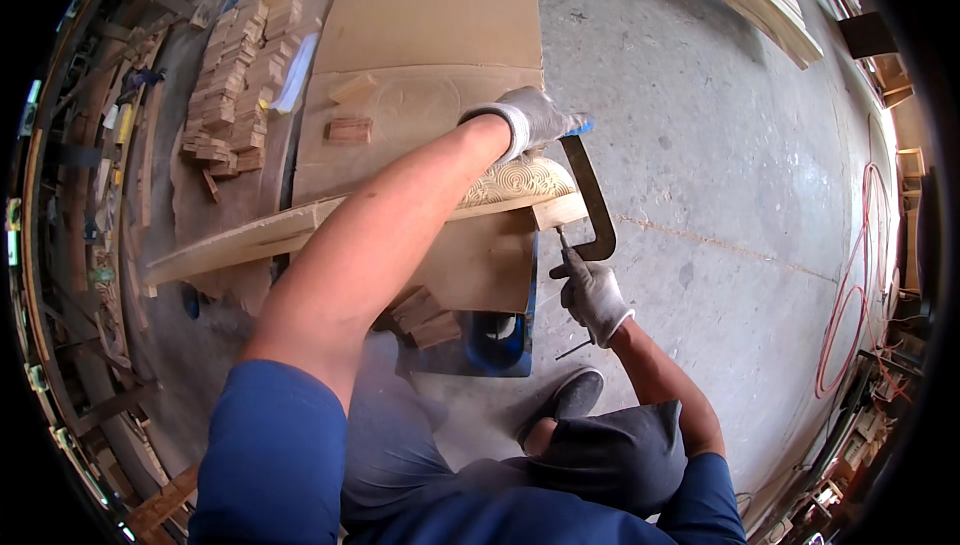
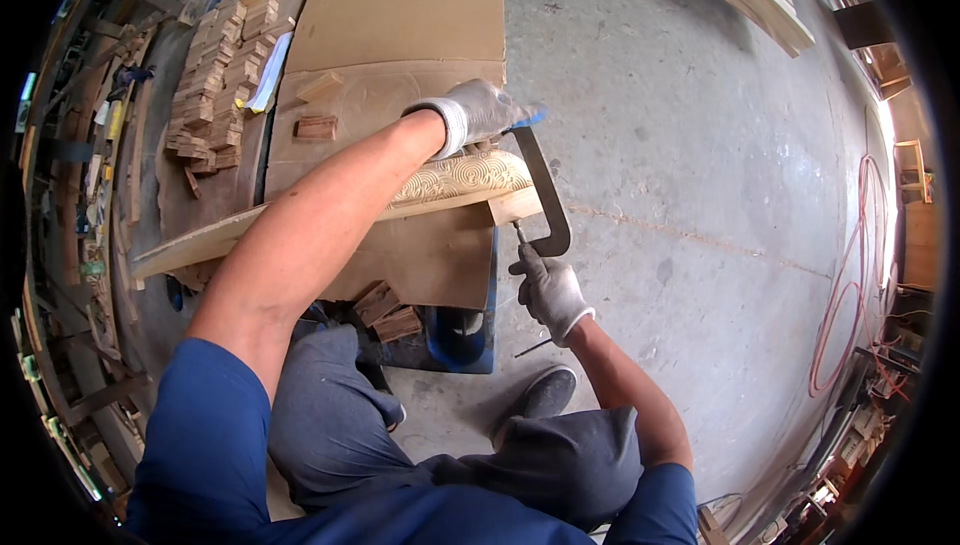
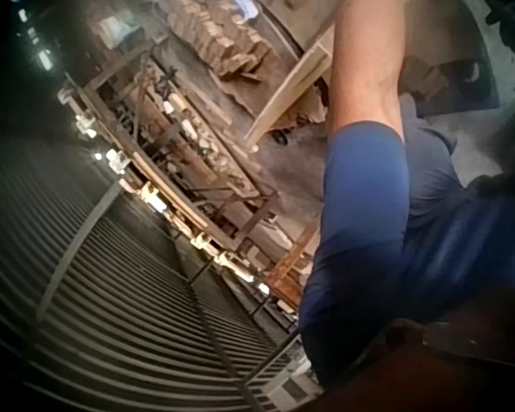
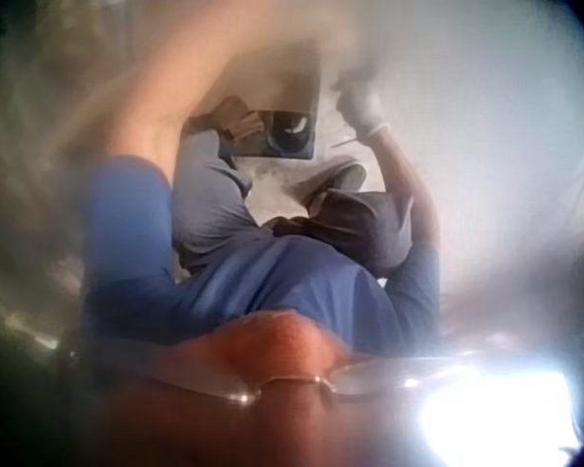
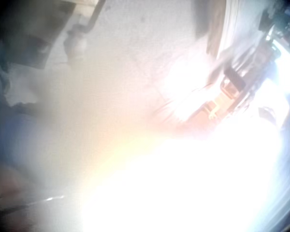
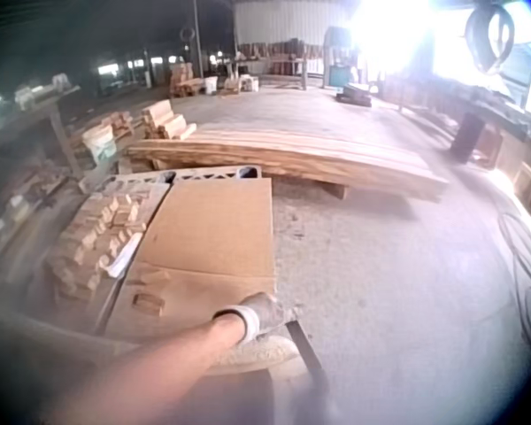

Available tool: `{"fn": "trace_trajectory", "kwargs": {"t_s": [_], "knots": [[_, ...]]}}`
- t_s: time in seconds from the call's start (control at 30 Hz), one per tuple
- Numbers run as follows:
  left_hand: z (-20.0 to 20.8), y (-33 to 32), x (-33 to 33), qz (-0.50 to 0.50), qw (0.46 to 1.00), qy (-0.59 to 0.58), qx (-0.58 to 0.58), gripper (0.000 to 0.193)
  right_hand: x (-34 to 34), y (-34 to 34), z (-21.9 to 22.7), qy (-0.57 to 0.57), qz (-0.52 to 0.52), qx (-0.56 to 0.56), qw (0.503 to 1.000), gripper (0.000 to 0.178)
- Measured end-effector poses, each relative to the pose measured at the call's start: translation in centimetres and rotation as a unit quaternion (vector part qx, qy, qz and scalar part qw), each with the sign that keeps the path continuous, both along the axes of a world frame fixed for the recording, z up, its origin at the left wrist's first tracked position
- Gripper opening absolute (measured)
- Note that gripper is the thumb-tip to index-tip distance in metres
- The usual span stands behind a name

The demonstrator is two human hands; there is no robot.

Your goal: The person carves a decorative pattern into a long wooden plank using a chisel and mallet. They secure the plank with a clamp, chip away wood to form a repeating design, and periodically inspect the progress. The person repositions the plank and continues carving along its length.

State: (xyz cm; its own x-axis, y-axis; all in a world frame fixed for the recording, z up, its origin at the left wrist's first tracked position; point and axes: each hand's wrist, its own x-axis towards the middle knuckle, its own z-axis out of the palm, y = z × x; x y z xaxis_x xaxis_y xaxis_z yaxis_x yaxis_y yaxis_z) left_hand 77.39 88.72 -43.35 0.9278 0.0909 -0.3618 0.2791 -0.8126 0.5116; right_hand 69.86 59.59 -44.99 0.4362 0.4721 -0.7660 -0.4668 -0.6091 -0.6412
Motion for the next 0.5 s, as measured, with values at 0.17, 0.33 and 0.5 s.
{"fn": "trace_trajectory", "kwargs": {"t_s": [0.17,0.33,0.5], "knots": [[4.7,-2.5,-1.4,0.136,0.981,0.079,-0.117,0.062,0.5,-1.5,0.1,0.047,0.007,0.052,0.998,0.049],[3.3,-2.0,-2.3,0.166,0.971,0.064,-0.162,0.056,0.9,-3.3,-2.1,0.104,-0.007,0.123,0.987,0.033],[3.2,-1.8,-2.7,0.168,0.97,0.057,-0.166,0.052,2.0,-1.3,0.7,-0.114,0.127,-0.061,0.983,0.031]]}}
